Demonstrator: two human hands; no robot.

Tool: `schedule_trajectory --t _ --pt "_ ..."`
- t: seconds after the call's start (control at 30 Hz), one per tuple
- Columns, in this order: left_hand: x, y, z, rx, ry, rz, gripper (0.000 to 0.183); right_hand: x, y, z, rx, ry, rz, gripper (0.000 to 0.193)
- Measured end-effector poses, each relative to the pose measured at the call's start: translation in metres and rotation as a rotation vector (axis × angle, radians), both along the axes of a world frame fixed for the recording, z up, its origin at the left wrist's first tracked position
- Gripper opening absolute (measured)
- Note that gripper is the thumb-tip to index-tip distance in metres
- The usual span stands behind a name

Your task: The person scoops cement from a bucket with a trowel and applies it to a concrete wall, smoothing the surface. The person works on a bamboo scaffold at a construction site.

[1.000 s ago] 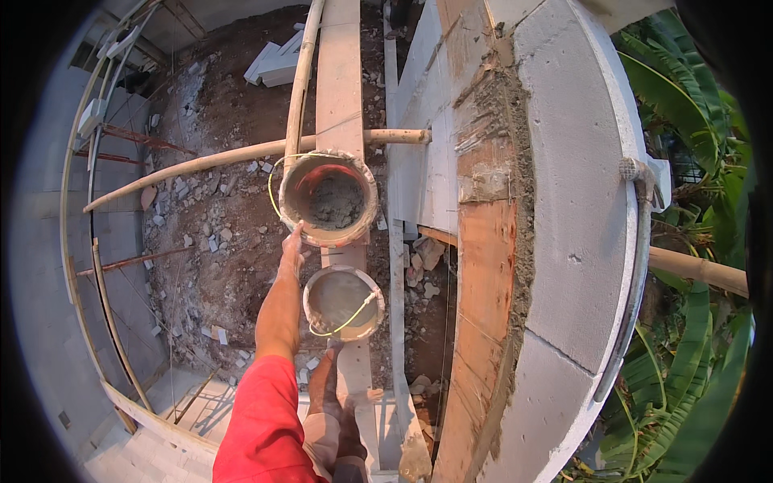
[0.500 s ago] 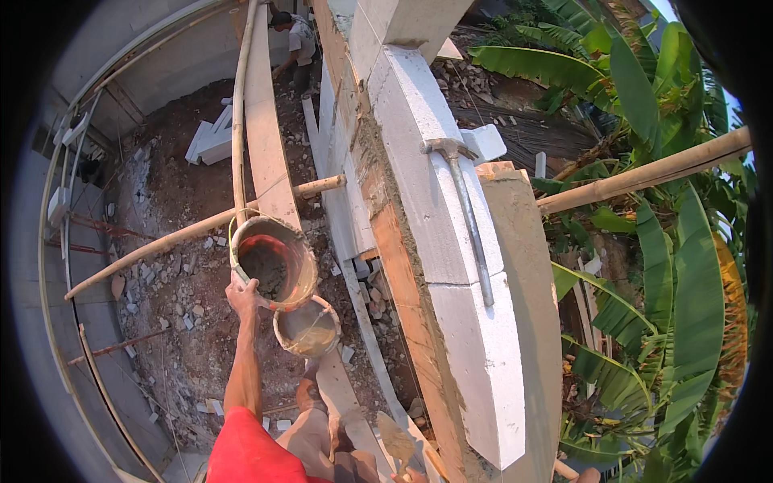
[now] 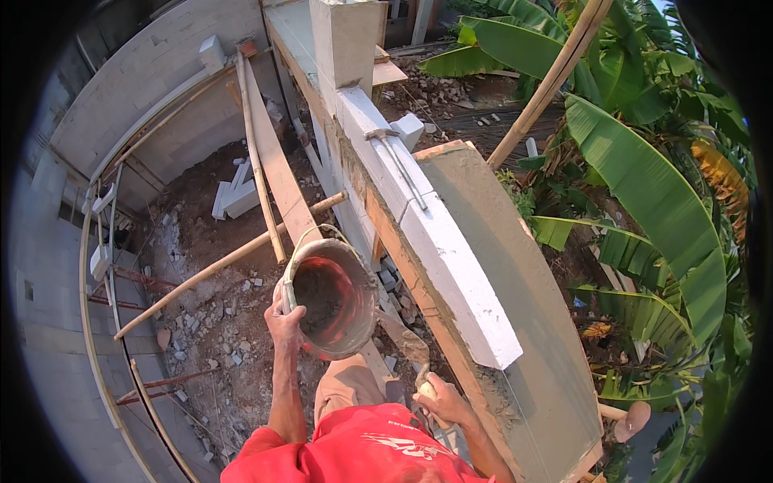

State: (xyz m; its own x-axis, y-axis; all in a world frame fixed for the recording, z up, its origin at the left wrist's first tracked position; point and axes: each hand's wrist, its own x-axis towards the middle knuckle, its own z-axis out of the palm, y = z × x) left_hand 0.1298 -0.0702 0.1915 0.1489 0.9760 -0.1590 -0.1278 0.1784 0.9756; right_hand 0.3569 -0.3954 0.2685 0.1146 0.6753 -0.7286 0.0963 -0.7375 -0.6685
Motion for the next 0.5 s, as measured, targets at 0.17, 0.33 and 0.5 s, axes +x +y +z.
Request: schedule_trajectory --t 0.17,0.33,0.5 --pt "0.008 -0.084 0.053 0.071 0.028 -0.150 0.061 0.007 -0.024 0.046 0.216 -0.396 0.251 0.055" --pt "0.021 -0.145 0.094 0.142 0.021 -0.325 0.036 0.019 -0.031 0.065 0.231 -0.552 0.310 0.045" --pt "0.033 -0.195 0.118 0.181 0.036 -0.523 0.038 0.004 -0.020 0.082 0.332 -0.790 0.275 0.025"
